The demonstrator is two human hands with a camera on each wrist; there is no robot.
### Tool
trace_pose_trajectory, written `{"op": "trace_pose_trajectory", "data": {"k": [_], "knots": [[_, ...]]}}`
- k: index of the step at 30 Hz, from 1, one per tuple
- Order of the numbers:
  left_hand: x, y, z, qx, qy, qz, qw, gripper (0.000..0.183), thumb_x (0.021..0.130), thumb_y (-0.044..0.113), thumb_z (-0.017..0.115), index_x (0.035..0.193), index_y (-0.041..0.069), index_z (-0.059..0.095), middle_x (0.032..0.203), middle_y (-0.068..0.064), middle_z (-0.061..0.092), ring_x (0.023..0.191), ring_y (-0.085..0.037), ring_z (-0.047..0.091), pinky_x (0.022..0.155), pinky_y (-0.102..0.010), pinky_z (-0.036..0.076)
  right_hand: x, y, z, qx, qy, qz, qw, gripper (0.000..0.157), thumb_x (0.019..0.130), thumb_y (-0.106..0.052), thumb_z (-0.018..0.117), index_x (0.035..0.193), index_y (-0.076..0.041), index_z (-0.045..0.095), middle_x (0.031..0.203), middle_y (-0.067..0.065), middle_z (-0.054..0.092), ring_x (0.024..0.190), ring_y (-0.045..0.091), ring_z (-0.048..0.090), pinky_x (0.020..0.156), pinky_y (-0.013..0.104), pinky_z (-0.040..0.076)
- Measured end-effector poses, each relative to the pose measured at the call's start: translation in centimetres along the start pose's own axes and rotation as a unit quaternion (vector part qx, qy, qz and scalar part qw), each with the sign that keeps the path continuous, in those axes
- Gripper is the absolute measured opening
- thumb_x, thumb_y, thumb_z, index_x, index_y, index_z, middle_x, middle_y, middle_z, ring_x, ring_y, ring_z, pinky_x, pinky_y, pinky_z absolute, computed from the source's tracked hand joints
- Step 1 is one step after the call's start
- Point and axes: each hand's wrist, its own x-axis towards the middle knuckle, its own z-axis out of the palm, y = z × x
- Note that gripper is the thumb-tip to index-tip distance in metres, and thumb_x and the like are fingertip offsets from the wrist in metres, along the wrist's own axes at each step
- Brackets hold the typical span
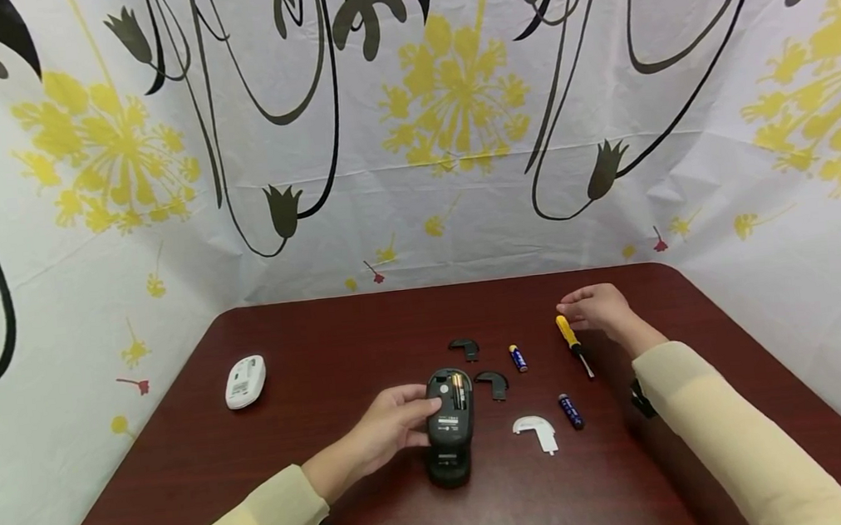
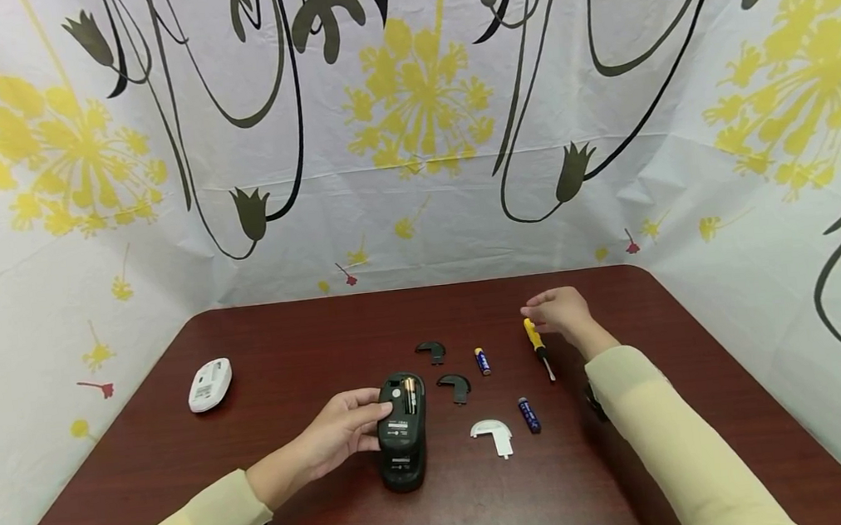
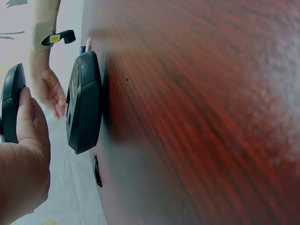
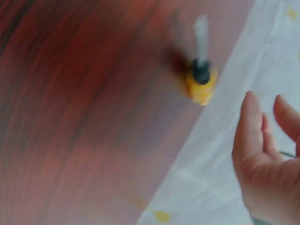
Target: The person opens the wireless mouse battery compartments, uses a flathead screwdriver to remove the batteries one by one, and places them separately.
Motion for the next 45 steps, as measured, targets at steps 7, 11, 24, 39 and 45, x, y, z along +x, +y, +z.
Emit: {"op": "trace_pose_trajectory", "data": {"k": [7,11,24,39,45], "knots": [[0.0,0.0,0.0,-0.003,0.000,0.001,1.0000,0.044,0.094,0.011,0.062,0.128,-0.013,0.050,0.111,-0.019,0.066,0.097,-0.025,0.066,0.078,-0.040,0.057,-1.6,-2.3,1.8,0.064,-0.090,-0.059,0.992,0.046,0.094,-0.020,0.066,0.127,0.009,0.054,0.122,0.024,0.058,0.099,0.023,0.065,0.095,0.049,0.048],[0.0,0.1,0.1,-0.003,0.001,0.000,1.0000,0.044,0.094,0.012,0.062,0.128,-0.013,0.050,0.111,-0.019,0.066,0.097,-0.025,0.066,0.078,-0.039,0.057,-2.7,-3.5,3.2,0.092,-0.130,-0.090,0.983,0.041,0.093,-0.017,0.068,0.123,0.008,0.056,0.118,0.018,0.060,0.100,0.022,0.064,0.091,0.047,0.051],[-0.1,0.1,0.1,0.003,-0.003,-0.007,1.0000,0.044,0.094,0.013,0.062,0.127,-0.012,0.051,0.109,-0.017,0.066,0.095,-0.024,0.067,0.078,-0.039,0.057,-5.9,-6.2,8.2,0.099,-0.301,-0.172,0.933,0.034,0.089,-0.011,0.071,0.117,0.006,0.061,0.105,0.021,0.063,0.093,0.026,0.065,0.081,0.050,0.055],[-0.1,-0.1,0.3,0.006,-0.011,-0.020,0.9997,0.042,0.094,0.013,0.062,0.125,-0.013,0.052,0.106,-0.016,0.067,0.094,-0.023,0.067,0.078,-0.038,0.057,-7.6,-6.8,10.2,0.055,-0.382,-0.188,0.903,0.035,0.086,-0.006,0.073,0.117,0.007,0.062,0.094,0.013,0.063,0.080,0.020,0.063,0.075,0.040,0.058],[0.0,-0.3,0.4,0.005,-0.019,-0.022,0.9996,0.040,0.094,0.013,0.061,0.124,-0.012,0.053,0.106,-0.017,0.067,0.094,-0.024,0.067,0.078,-0.038,0.057,-7.7,-6.8,10.4,0.038,-0.394,-0.200,0.896,0.033,0.085,-0.004,0.073,0.115,0.006,0.064,0.085,0.009,0.059,0.074,0.018,0.060,0.068,0.036,0.057]]}}
